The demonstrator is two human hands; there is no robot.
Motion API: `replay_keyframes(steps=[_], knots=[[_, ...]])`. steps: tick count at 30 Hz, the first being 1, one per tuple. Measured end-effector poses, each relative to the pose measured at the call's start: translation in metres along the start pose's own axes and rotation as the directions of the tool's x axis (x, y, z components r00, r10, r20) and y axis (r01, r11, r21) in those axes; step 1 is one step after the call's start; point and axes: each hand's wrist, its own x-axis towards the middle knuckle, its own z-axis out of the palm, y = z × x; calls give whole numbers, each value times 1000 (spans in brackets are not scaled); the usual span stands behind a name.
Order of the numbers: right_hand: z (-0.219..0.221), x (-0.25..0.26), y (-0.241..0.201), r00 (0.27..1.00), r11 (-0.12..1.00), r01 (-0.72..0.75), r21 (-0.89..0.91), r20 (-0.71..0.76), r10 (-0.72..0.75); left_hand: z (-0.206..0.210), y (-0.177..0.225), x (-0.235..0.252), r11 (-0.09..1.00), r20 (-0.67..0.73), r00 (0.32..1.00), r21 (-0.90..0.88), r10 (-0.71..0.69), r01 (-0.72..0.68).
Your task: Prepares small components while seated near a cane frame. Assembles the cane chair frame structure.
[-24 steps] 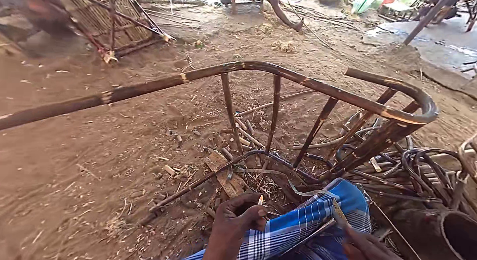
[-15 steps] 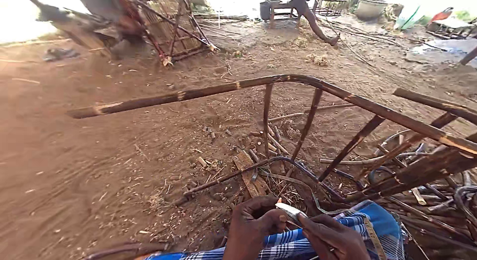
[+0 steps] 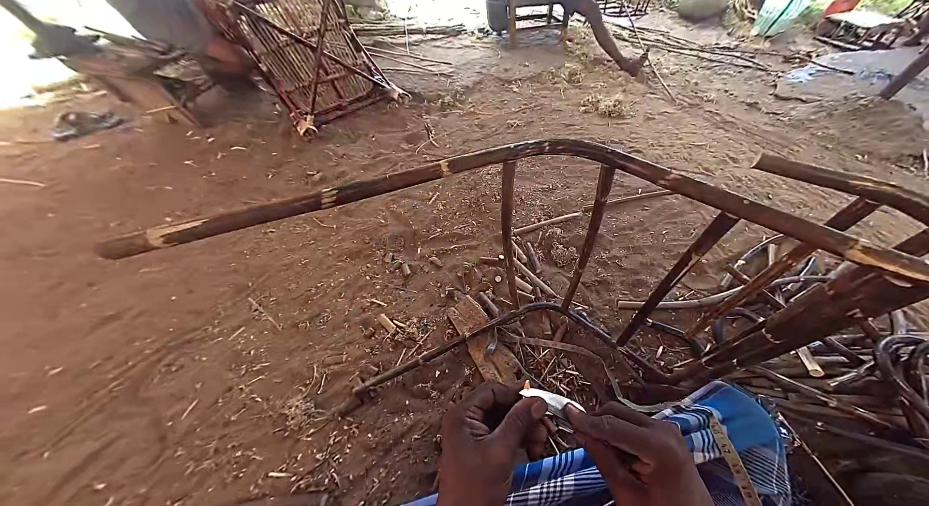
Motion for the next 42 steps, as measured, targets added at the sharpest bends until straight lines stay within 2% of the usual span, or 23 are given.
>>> replay_keyframes(steps=[3, 5, 6, 7, 10, 12, 14, 19, 24, 26, 29, 31, 35, 37, 42], knots=[[8, 1, -1, 984, 1000, -23, -7, -175, 22, 5, 2, 1, 999, -40, 999, -32, -37, 36], [-1, 12, 2, 916, 998, -52, 42, -395, 64, 5, 5, -1, 997, -53, 997, -46, -64, 62], [-10, 19, 4, 890, 997, -45, 69, -450, 72, 4, 6, -1, 996, -58, 996, -63, -68, 64], [-15, 22, 5, 897, 995, -28, 98, -436, 68, 2, 6, 0, 996, -67, 996, -72, -66, 62], [-9, 14, 2, 986, 990, 5, 144, -165, 19, -2, 10, 0, 996, -68, 995, -52, -72, 69], [-3, 10, 1, 999, 992, 13, 124, -48, -8, -3, 12, 1, 996, -38, 997, -55, -70, 68], [-1, 10, 1, 1000, 991, 11, 137, -3, -11, -4, 11, 1, 995, -25, 997, -78, -69, 66], [2, 10, 3, 999, 988, 21, 150, 26, -25, -6, 11, -3, 995, -44, 997, -77, -63, 60], [1, 10, 5, 998, 995, -12, 98, 63, 6, -6, 10, -3, 998, -26, 999, 59, -28, 29], [5, 8, 3, 1000, 997, -28, 71, -6, 29, -3, 9, -4, 997, -46, 999, 72, -14, 17], [8, 6, -4, 957, 986, -49, 157, -275, 91, 1, 12, -3, 997, -81, 995, 47, -51, 55], [0, 10, -3, 934, 982, -72, 176, -333, 128, -2, 12, -3, 998, -77, 995, 31, -60, 63], [3, 0, 1, 991, 969, -27, 247, -118, 58, -7, 12, -3, 996, -15, 996, -9, -84, 84], [6, -2, 1, 999, 973, -13, 229, -39, 23, -7, 12, -3, 997, 0, 997, -29, -78, 78], [7, 2, 2, 1000, 979, 8, 203, 3, -9, -8, 12, -9, 999, 28, 999, 17, -28, 27]])
